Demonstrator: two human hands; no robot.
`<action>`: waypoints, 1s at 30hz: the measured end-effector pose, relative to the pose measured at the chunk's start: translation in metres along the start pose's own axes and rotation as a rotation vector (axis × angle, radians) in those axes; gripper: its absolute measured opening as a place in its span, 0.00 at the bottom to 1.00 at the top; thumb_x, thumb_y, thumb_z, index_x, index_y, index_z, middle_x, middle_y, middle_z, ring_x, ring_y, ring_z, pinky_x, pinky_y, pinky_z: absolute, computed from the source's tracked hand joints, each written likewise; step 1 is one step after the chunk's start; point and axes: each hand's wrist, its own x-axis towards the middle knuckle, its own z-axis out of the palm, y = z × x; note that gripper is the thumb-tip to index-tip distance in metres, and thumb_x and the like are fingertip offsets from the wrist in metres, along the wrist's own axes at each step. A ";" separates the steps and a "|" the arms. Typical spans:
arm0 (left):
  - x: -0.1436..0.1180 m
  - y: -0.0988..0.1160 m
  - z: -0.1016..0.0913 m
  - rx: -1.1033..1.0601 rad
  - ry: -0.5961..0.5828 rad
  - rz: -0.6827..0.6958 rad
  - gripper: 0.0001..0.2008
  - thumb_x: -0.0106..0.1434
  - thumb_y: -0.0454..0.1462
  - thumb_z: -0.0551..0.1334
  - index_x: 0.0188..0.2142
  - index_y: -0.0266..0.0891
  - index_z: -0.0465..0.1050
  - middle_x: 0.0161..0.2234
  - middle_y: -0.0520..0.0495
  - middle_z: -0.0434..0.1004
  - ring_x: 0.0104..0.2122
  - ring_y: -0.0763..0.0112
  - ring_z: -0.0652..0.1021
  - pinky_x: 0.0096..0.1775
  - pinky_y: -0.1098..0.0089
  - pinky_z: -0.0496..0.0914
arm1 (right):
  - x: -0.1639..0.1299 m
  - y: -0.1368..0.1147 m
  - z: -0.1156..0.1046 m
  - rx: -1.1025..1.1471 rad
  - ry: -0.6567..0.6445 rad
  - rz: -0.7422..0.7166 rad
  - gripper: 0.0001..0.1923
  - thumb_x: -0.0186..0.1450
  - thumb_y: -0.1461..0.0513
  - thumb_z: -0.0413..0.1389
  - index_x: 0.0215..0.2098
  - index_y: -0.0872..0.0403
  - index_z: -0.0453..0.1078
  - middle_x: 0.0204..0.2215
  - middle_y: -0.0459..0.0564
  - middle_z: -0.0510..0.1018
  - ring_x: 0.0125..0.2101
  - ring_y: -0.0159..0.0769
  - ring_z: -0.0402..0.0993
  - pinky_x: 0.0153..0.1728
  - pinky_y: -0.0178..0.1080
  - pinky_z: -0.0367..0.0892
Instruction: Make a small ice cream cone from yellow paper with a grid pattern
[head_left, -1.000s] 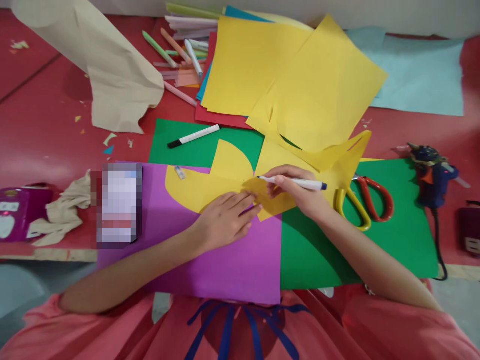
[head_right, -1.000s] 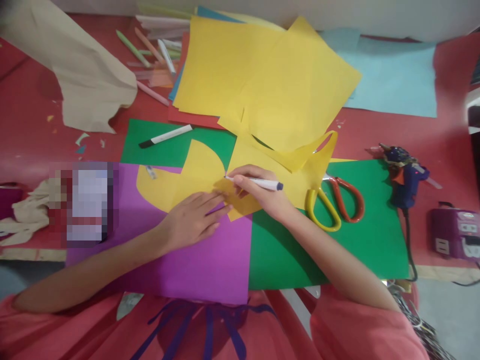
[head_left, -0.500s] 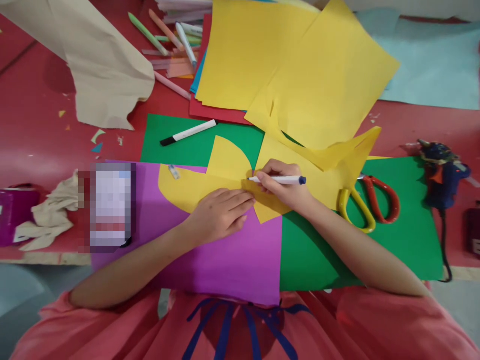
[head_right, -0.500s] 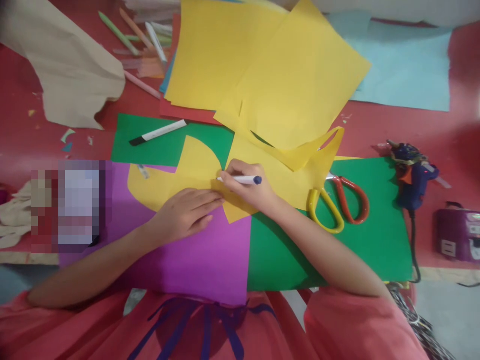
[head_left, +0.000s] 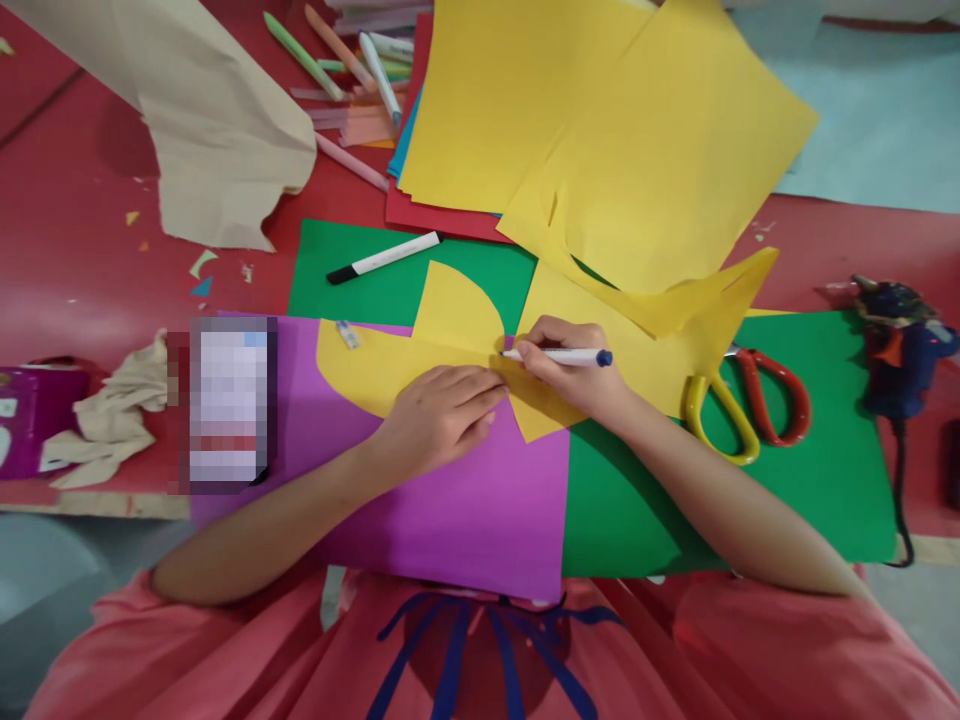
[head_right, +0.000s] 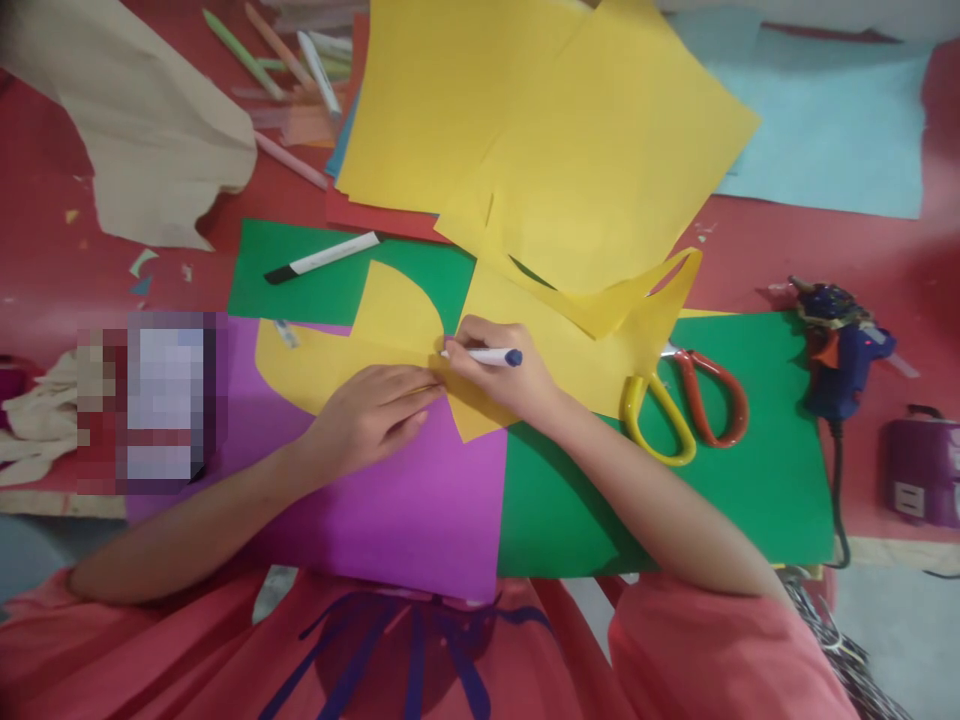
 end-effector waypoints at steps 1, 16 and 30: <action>0.000 0.000 0.000 0.000 -0.002 -0.001 0.13 0.68 0.33 0.54 0.48 0.35 0.73 0.46 0.41 0.79 0.46 0.61 0.78 0.45 0.60 0.73 | 0.000 0.000 0.000 -0.001 -0.005 0.002 0.14 0.64 0.60 0.55 0.22 0.54 0.62 0.17 0.41 0.67 0.19 0.25 0.59 0.21 0.33 0.55; 0.000 0.001 0.000 -0.013 0.001 -0.028 0.14 0.68 0.34 0.53 0.49 0.37 0.74 0.46 0.41 0.79 0.47 0.62 0.78 0.46 0.60 0.73 | -0.001 -0.001 -0.002 -0.031 -0.014 0.023 0.14 0.64 0.59 0.54 0.22 0.53 0.62 0.17 0.41 0.67 0.19 0.26 0.58 0.22 0.34 0.54; 0.001 0.001 -0.001 0.047 0.012 0.009 0.12 0.68 0.33 0.54 0.45 0.36 0.75 0.43 0.42 0.80 0.45 0.64 0.78 0.45 0.62 0.73 | -0.002 -0.007 -0.002 -0.032 -0.020 0.020 0.16 0.63 0.60 0.53 0.18 0.53 0.58 0.15 0.40 0.62 0.18 0.26 0.54 0.20 0.34 0.51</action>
